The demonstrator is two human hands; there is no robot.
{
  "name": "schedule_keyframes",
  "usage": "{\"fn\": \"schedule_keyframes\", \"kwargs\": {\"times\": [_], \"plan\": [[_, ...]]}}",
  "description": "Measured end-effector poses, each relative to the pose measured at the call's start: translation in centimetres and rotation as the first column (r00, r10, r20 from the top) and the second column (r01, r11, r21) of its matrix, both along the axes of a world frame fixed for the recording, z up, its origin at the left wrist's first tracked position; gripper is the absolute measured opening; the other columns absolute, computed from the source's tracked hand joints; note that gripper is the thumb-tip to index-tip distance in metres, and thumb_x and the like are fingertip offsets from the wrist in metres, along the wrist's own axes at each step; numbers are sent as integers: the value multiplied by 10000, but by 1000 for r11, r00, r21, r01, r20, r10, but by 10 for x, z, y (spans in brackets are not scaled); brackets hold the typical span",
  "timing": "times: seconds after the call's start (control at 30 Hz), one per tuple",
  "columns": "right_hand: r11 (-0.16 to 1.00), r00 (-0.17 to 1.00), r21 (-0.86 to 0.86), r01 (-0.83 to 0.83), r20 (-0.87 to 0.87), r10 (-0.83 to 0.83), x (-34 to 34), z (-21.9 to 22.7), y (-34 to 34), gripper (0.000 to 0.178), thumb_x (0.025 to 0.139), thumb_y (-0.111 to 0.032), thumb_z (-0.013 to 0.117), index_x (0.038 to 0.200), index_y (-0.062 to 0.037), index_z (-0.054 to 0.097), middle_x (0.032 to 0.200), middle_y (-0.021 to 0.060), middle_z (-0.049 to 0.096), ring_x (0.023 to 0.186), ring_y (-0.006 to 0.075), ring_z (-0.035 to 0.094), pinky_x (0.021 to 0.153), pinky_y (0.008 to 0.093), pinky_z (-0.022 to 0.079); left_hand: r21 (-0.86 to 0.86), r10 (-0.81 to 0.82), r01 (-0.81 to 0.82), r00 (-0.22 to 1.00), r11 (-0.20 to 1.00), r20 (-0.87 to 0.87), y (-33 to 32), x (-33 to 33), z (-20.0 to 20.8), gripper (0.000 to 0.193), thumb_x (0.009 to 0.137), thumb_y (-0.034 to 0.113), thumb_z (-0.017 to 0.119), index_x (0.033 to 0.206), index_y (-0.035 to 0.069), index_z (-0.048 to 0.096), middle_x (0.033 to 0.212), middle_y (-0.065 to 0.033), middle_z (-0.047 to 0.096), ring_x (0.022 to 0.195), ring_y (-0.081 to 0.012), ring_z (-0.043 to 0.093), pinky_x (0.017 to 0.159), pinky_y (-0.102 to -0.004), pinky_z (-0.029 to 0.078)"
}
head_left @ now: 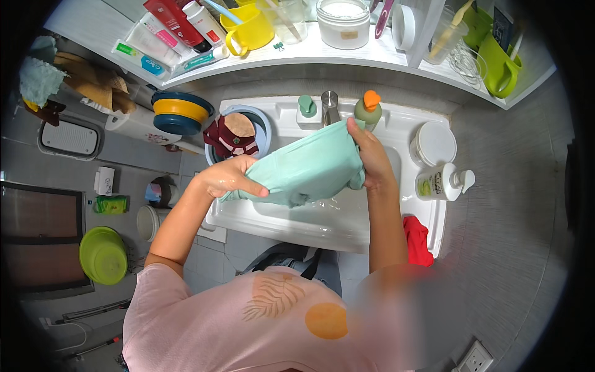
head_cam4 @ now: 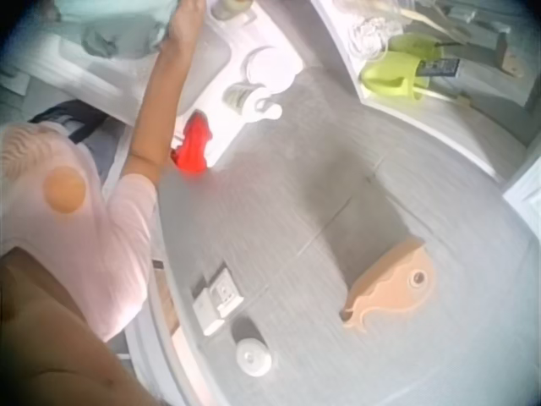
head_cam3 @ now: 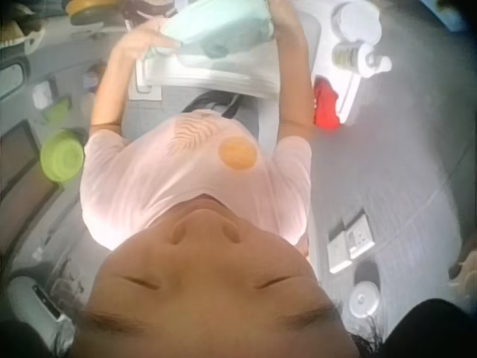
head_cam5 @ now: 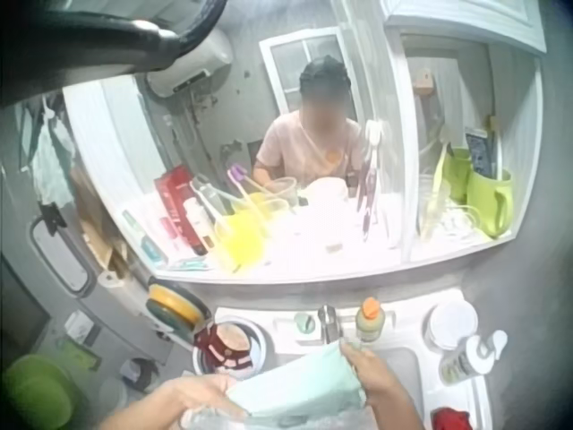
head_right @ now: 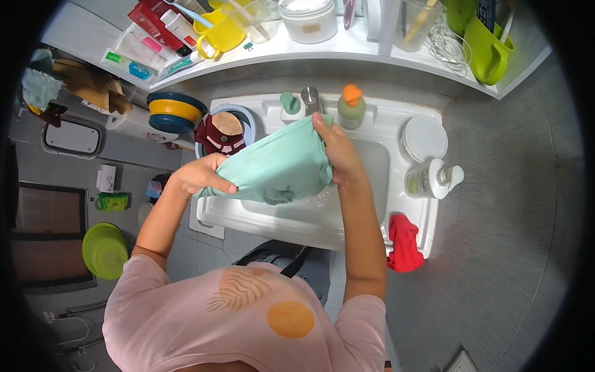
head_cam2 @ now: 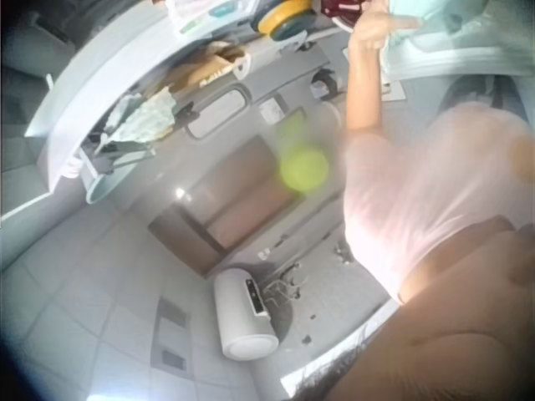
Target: The person washes a maroon patterned cloth by hand in a sink, scrubbing it with a bar of soap and rinsing it thoroughly. They then place the wet cloth into a blue basin. Next, the person picks up a light green cloth, wets it under the running tap, and scrubs it with the same bar of soap before rinsing it.
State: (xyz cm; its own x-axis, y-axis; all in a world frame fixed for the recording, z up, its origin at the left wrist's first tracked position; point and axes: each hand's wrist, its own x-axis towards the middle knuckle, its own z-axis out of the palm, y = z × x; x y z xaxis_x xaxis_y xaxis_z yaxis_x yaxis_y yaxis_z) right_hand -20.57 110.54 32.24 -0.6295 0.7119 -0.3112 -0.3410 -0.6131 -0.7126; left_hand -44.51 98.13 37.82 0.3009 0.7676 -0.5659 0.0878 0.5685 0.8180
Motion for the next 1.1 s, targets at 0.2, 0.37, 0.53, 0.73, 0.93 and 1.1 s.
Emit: {"fn": "schedule_keyframes", "kwargs": {"times": [0.2,0.37,0.53,0.73,0.93,1.1], "plan": [[968,964,-245,-46,-264,-21,-3,-5,1,329,888,-342,523,943,-23,581,845,57,618,719,138,600,639,279,511,-53,-151,144,978,988,-142,-3,-16,-11,272,814,242,652,874,-23,654,797,-11,615,692,-65,510,633,-214,421],[939,950,-332,-86,-311,-23,10,-11,7,367,891,-365,507,974,-15,577,875,78,624,765,166,615,683,304,514,-193,53,-44,998,980,44,-8,-20,-14,279,844,214,607,965,-37,624,888,-41,628,741,-75,548,633,-191,432],[936,917,-348,-50,-387,-95,14,-9,3,368,886,-357,517,972,-4,575,911,96,628,803,189,620,719,320,517,-85,-119,139,971,987,207,-10,-18,-13,282,811,36,591,1074,-57,559,974,-63,623,833,-90,579,702,-203,456],[984,955,-119,135,-250,-162,15,-17,0,307,899,-278,514,992,12,562,923,87,622,827,169,608,744,296,497,6,48,-51,980,999,194,-17,-11,-21,314,794,23,550,1096,-61,536,976,-75,617,860,-119,586,761,-246,468],[936,979,293,195,-1,-204,10,-29,-8,221,867,-160,562,1052,-40,544,882,26,579,784,102,544,718,233,444,-39,368,-369,906,929,207,-17,14,-34,356,844,253,578,1075,-18,573,977,-70,613,859,-114,578,757,-238,460],[884,974,439,-160,213,71,8,-20,-32,310,826,-222,623,1089,-84,533,823,-10,537,706,70,486,644,208,418,703,439,-170,871,691,-220,-9,27,-60,198,907,168,507,859,-8,584,747,33,498,660,-52,435,606,-206,382]]}}
